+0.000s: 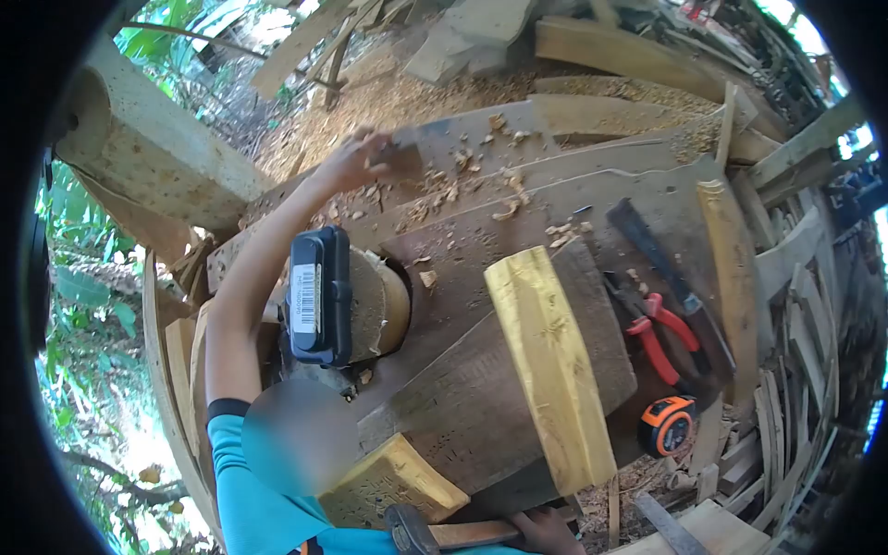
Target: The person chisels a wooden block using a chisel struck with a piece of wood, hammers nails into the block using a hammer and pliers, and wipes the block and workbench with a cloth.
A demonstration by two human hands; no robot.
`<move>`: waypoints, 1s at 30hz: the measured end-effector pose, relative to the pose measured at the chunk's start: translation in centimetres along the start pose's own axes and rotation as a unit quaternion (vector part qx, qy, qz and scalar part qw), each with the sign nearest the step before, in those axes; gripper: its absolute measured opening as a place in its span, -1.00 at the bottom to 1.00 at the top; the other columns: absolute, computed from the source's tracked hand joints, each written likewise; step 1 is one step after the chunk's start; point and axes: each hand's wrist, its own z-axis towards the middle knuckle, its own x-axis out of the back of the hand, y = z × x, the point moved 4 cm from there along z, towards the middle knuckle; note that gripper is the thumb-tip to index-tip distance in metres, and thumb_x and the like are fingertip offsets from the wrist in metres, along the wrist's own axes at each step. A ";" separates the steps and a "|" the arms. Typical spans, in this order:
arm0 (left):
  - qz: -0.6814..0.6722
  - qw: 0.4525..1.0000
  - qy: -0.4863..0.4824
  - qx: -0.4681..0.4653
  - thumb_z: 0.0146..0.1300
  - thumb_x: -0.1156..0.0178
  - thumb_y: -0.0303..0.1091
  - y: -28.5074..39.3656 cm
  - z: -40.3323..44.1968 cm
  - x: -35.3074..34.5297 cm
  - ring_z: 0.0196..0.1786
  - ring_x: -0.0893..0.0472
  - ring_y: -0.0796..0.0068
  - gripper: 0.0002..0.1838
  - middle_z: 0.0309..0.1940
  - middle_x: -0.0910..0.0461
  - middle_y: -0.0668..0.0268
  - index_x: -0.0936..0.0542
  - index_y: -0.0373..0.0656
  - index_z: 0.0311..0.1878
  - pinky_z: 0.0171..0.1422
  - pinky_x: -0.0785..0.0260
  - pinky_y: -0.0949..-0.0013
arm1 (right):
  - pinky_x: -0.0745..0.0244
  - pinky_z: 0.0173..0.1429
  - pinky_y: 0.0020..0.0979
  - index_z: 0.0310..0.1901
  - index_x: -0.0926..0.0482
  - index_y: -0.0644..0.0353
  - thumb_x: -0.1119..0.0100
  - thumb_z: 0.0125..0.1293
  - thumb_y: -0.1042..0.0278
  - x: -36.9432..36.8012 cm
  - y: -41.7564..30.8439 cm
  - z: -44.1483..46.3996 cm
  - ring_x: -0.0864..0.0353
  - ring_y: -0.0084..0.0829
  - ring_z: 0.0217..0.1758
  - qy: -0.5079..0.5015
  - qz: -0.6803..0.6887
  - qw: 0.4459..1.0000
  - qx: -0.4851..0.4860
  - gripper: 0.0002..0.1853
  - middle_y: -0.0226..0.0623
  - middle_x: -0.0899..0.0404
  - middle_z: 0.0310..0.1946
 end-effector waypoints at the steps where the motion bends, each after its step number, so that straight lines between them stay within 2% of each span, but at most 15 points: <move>1: -0.009 1.000 -0.010 -0.015 0.03 -0.29 -0.12 0.9 -0.6 0.3 0.16 -0.36 -0.03 -0.39 0.10 -0.31 0.03 -0.33 0.00 0.17 0.24 -0.27 0.11 | -0.44 -0.02 -0.08 -0.10 -0.53 0.04 -0.36 -0.12 0.18 -0.9 0.8 -0.4 -0.56 0.02 -0.10 -0.003 0.010 1.000 0.000 -0.53 -0.08 -0.57 -0.17; 3: -0.062 0.997 -0.034 -0.024 -0.03 -0.34 -0.20 1.8 -1.4 0.4 0.11 -0.39 -0.04 -0.42 0.04 -0.34 -0.03 -0.39 -0.03 0.10 0.20 -0.29 0.13 | -0.49 -0.09 -0.11 -0.10 -0.51 0.07 -0.36 -0.10 0.18 -0.9 0.8 0.2 -0.57 0.02 -0.14 0.004 0.013 1.000 -0.015 -0.54 -0.06 -0.56 -0.17; 6: -0.123 0.989 -0.065 -0.055 0.06 -0.32 -0.15 2.7 -2.6 1.1 0.05 -0.48 0.19 -0.57 -0.12 -0.51 0.15 -0.53 -0.10 -0.02 0.16 -0.31 0.21 | -0.51 -0.19 -0.10 -0.12 -0.49 0.13 -0.31 -0.01 0.17 0.6 -1.9 1.4 -0.59 0.03 -0.23 0.040 0.029 0.998 -0.028 -0.58 -0.03 -0.57 -0.26; 8: -0.201 0.975 -0.084 0.030 0.04 -0.30 -0.17 2.8 -4.7 2.5 0.05 -0.51 0.07 -0.54 -0.11 -0.59 0.14 -0.55 -0.09 0.03 0.19 -0.33 0.21 | -0.52 -0.29 -0.05 -0.12 -0.46 0.18 -0.24 0.12 0.14 0.5 -1.6 1.8 -0.60 0.05 -0.36 0.077 0.068 0.994 0.033 -0.63 0.03 -0.58 -0.42; 10: -0.160 0.986 0.033 -0.023 0.08 -0.26 -0.19 2.5 -8.3 3.5 0.03 -0.55 0.07 -0.51 -0.07 -0.59 0.07 -0.51 -0.12 0.11 0.16 -0.35 0.23 | -0.53 -0.25 -0.14 -0.09 -0.49 0.17 -0.32 0.04 0.17 0.9 -2.4 1.8 -0.61 0.01 -0.37 0.070 0.046 0.996 -0.031 -0.58 -0.06 -0.59 -0.43; 11: -0.295 0.951 0.068 0.067 0.11 -0.23 -0.21 3.2 -11.5 4.4 0.08 -0.52 0.06 -0.55 -0.05 -0.57 0.04 -0.51 -0.19 0.07 0.18 -0.33 0.21 | -0.53 -0.29 -0.16 -0.10 -0.51 0.17 -0.31 0.07 0.17 0.8 -2.3 1.7 -0.60 0.02 -0.40 0.091 0.065 0.994 -0.019 -0.61 -0.04 -0.59 -0.45; 12: -0.162 0.979 0.119 0.019 0.14 -0.18 -0.26 4.1 -14.0 5.3 0.09 -0.50 0.06 -0.58 -0.03 -0.54 0.02 -0.51 -0.19 0.07 0.19 -0.32 0.20 | -0.52 -0.34 -0.18 -0.10 -0.52 0.17 -0.30 0.09 0.18 0.8 -2.2 1.8 -0.60 0.02 -0.44 0.114 0.086 0.990 -0.006 -0.63 -0.02 -0.58 -0.48; 16: 0.104 0.977 0.151 0.104 0.06 -0.20 -0.41 10.3 -23.3 12.8 0.13 -0.44 0.11 -0.57 0.02 -0.51 0.12 -0.48 -0.05 0.08 0.24 -0.24 0.17 | -0.43 -0.48 -0.38 -0.12 -0.50 0.22 -0.21 0.18 0.21 3.6 -2.9 0.7 -0.48 -0.26 -0.64 0.112 0.177 0.976 0.055 -0.68 -0.18 -0.53 -0.60; 18: 0.090 0.966 0.223 0.096 0.08 -0.19 -0.49 12.7 -27.6 17.3 0.11 -0.45 0.12 -0.61 -0.02 -0.51 0.12 -0.50 -0.10 0.04 0.22 -0.25 0.20 | -0.38 -0.51 -0.46 -0.11 -0.51 0.26 -0.18 0.20 0.24 5.7 -3.0 -1.3 -0.45 -0.41 -0.66 0.094 0.228 0.967 0.060 -0.70 -0.24 -0.51 -0.63; 20: 0.075 0.944 0.293 0.134 0.10 -0.17 -0.50 15.7 -32.0 20.2 0.07 -0.49 0.16 -0.66 -0.07 -0.53 0.11 -0.50 -0.18 0.00 0.19 -0.28 0.24 | -0.37 -0.52 -0.50 -0.11 -0.51 0.31 -0.11 0.24 0.26 7.4 -1.6 -3.8 -0.48 -0.57 -0.61 0.092 0.388 0.914 0.075 -0.70 -0.35 -0.51 -0.63; 22: 0.015 0.937 0.306 0.167 0.11 -0.17 -0.50 20.6 -36.3 21.2 0.03 -0.51 0.18 -0.71 -0.11 -0.53 0.12 -0.51 -0.23 -0.05 0.16 -0.30 0.26 | -0.39 -0.52 -0.50 -0.06 -0.48 0.33 0.00 0.29 0.25 10.7 -0.1 -6.4 -0.50 -0.58 -0.57 0.205 0.423 0.875 0.116 -0.68 -0.37 -0.55 -0.54; 23: -0.011 0.939 0.293 0.179 0.12 -0.17 -0.49 22.4 -38.4 20.4 0.03 -0.50 0.18 -0.72 -0.11 -0.53 0.14 -0.51 -0.23 -0.06 0.17 -0.30 0.26 | -0.38 -0.49 -0.52 -0.12 -0.44 0.32 0.08 0.33 0.19 13.7 -0.2 -7.2 -0.48 -0.60 -0.57 0.274 0.385 0.874 0.115 -0.68 -0.38 -0.53 -0.51; 25: -0.050 0.948 0.243 0.198 0.11 -0.21 -0.44 26.5 -41.3 18.4 0.04 -0.50 0.18 -0.72 -0.10 -0.54 0.17 -0.52 -0.22 -0.07 0.19 -0.28 0.24 | -0.31 -0.43 -0.56 -0.30 -0.40 0.18 0.08 0.36 0.10 19.9 -0.6 -8.2 -0.37 -0.66 -0.55 0.390 0.314 0.866 -0.007 -0.71 -0.45 -0.42 -0.58; 28: -0.027 0.962 0.177 0.208 -0.05 -0.39 -0.22 31.1 -42.8 13.7 0.25 -0.31 0.12 -0.40 0.16 -0.38 0.17 -0.46 -0.09 0.11 0.32 -0.15 0.06 | -0.18 -0.54 -0.55 -0.36 -0.46 0.17 0.12 0.41 0.07 28.4 3.1 -6.1 -0.29 -0.68 -0.62 0.427 0.091 0.900 -0.015 -0.65 -0.49 -0.31 -0.67; 30: -0.022 0.960 0.171 0.219 -0.11 -0.41 -0.05 31.6 -42.7 11.2 0.29 -0.25 0.10 -0.22 0.24 -0.27 0.11 -0.36 -0.04 0.23 0.38 -0.05 0.06 | -0.40 -0.41 -0.30 -0.44 -0.48 0.28 -0.01 0.34 0.08 32.8 4.9 -3.4 -0.50 -0.26 -0.57 0.470 -0.121 0.874 -0.038 -0.61 -0.17 -0.54 -0.57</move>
